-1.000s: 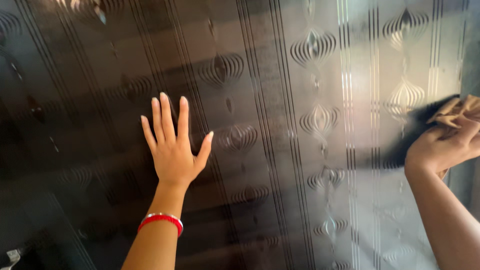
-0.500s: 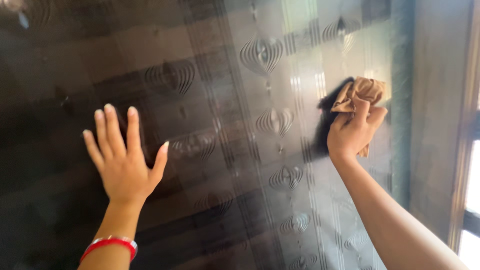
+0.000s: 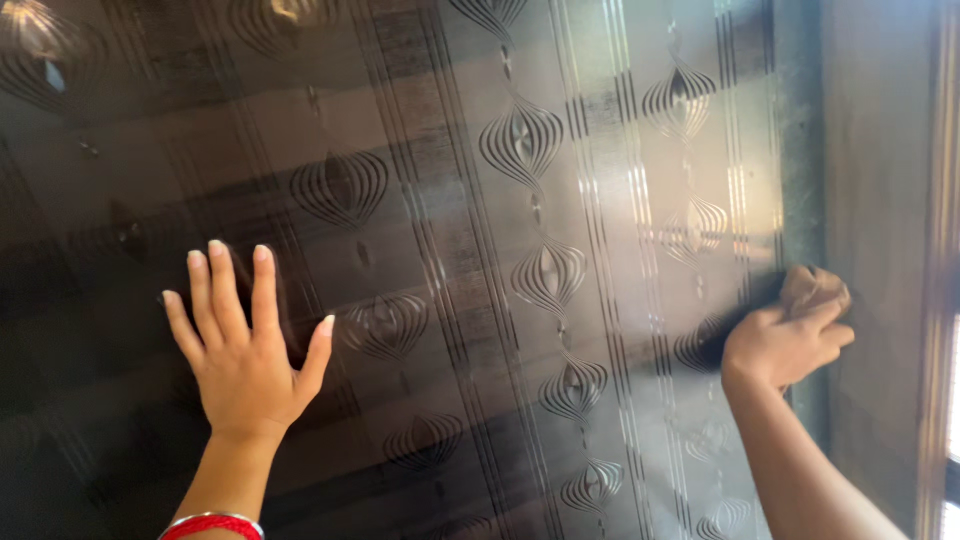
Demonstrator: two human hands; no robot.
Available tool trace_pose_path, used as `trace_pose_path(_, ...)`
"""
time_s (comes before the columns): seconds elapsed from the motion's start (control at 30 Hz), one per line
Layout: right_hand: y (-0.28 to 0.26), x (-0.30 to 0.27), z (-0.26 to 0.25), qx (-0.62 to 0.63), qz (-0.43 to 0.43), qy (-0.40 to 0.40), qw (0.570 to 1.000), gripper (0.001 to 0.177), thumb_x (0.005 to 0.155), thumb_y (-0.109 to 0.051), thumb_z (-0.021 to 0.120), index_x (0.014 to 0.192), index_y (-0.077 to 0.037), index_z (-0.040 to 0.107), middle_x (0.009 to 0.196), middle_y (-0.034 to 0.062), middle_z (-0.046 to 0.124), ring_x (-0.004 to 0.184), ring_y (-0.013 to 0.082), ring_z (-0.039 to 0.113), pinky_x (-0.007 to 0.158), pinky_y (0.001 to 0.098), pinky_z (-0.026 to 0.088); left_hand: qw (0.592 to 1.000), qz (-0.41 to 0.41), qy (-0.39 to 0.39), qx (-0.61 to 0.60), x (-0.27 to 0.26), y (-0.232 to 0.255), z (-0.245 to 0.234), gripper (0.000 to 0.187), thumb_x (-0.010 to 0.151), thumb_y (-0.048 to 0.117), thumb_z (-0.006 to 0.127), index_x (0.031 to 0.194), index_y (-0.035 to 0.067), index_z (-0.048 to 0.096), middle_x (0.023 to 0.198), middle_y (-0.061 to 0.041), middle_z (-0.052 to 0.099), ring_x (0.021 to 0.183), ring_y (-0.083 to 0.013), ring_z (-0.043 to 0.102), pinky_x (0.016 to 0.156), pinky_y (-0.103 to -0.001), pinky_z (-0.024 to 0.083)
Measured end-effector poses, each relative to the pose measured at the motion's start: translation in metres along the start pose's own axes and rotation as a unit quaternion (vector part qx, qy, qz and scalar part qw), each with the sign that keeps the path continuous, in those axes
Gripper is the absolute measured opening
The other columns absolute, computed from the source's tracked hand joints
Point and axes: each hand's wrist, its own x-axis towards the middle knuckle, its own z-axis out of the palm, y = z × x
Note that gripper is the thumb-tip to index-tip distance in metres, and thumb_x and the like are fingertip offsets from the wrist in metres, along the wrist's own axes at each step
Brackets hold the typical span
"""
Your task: The person wipes the surface of a dark brown metal door with a cloth. They use their right hand to wipe the door in vertical strokes while their left hand rests on the door for support. The person moves the cloth up and down across different sections of the door.
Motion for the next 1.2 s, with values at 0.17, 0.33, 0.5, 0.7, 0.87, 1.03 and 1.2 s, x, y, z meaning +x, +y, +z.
trace_pose_path(0.17,-0.024,-0.045,-0.002,0.004,-0.016,0.024,1.000,0.038,0.097,-0.002,0.061,0.132,0.007,0.049,0.128,0.0331,0.044,0.117,0.0506,0.047,0.097,0.0584,0.040,1.000,0.000,0.001,-0.007,0.001,0.001,-0.002,0.082,0.102,0.053,0.054,0.162,-0.001,0.039,0.166,-0.032,0.028,0.157,-0.0493,0.023,0.125,-0.068,0.013)
trace_pose_path(0.33,-0.095,-0.106,-0.027,0.066,-0.114,-0.012,0.991,0.038,0.092,-0.005,0.066,0.126,0.002,0.051,0.126,0.0305,0.045,0.118,0.0494,0.047,0.100,0.0583,0.039,1.000,-0.004,-0.012,-0.008,0.003,0.003,-0.005,0.082,0.101,0.052,0.056,0.162,0.000,0.038,0.167,-0.032,0.027,0.156,-0.0491,0.022,0.125,-0.068,0.013)
trace_pose_path(0.5,-0.162,-0.169,-0.055,0.173,-0.265,-0.109,0.942,0.017,0.086,-0.005,0.069,0.100,-0.005,0.060,0.108,0.0243,0.054,0.104,0.0450,0.051,0.089,0.0556,0.042,1.000,-0.003,-0.020,-0.009,0.005,0.004,-0.008,0.085,0.101,0.053,0.058,0.162,-0.001,0.036,0.167,-0.032,0.025,0.156,-0.0490,0.019,0.124,-0.068,0.012)
trace_pose_path(0.7,-0.170,-0.197,-0.082,0.309,-0.635,-0.188,0.682,0.039,0.072,-0.017,0.068,0.111,-0.015,0.066,0.109,0.0160,0.061,0.093,0.0352,0.057,0.082,0.0517,0.049,1.000,0.013,-0.005,0.003,0.005,0.005,-0.013,0.085,0.098,0.054,0.059,0.159,-0.001,0.036,0.164,-0.032,0.026,0.155,-0.0493,0.021,0.123,-0.067,0.013)
trace_pose_path(0.87,-0.186,-0.169,-0.079,0.317,-0.733,-0.175,0.576,0.037,0.080,-0.026,0.071,0.117,-0.031,0.067,0.100,0.0031,0.058,0.086,0.0243,0.062,0.075,0.0425,0.051,0.999,0.036,-0.001,-0.013,0.001,0.000,-0.019,0.082,0.095,0.052,0.059,0.157,0.004,0.038,0.163,-0.029,0.029,0.153,-0.0448,0.024,0.123,-0.065,0.015)
trace_pose_path(1.03,-0.270,-0.129,-0.069,0.194,-0.532,-0.171,0.806,0.061,0.070,-0.013,0.073,0.130,-0.025,0.069,0.108,0.0188,0.062,0.085,0.0366,0.058,0.077,0.0533,0.048,0.999,0.036,0.006,-0.040,0.001,-0.002,-0.018,0.079,0.095,0.050,0.058,0.157,0.005,0.039,0.163,-0.027,0.029,0.153,-0.0438,0.024,0.123,-0.063,0.015)
trace_pose_path(1.2,-0.348,-0.126,-0.075,0.288,-0.459,-0.096,0.835,0.061,0.078,-0.007,0.065,0.139,-0.007,0.061,0.143,0.0268,0.055,0.128,0.0457,0.051,0.109,0.0527,0.044,0.997,0.041,0.000,-0.068,0.002,-0.005,-0.021,0.077,0.096,0.047,0.056,0.156,0.003,0.037,0.163,-0.028,0.028,0.153,-0.0438,0.024,0.122,-0.063,0.013)
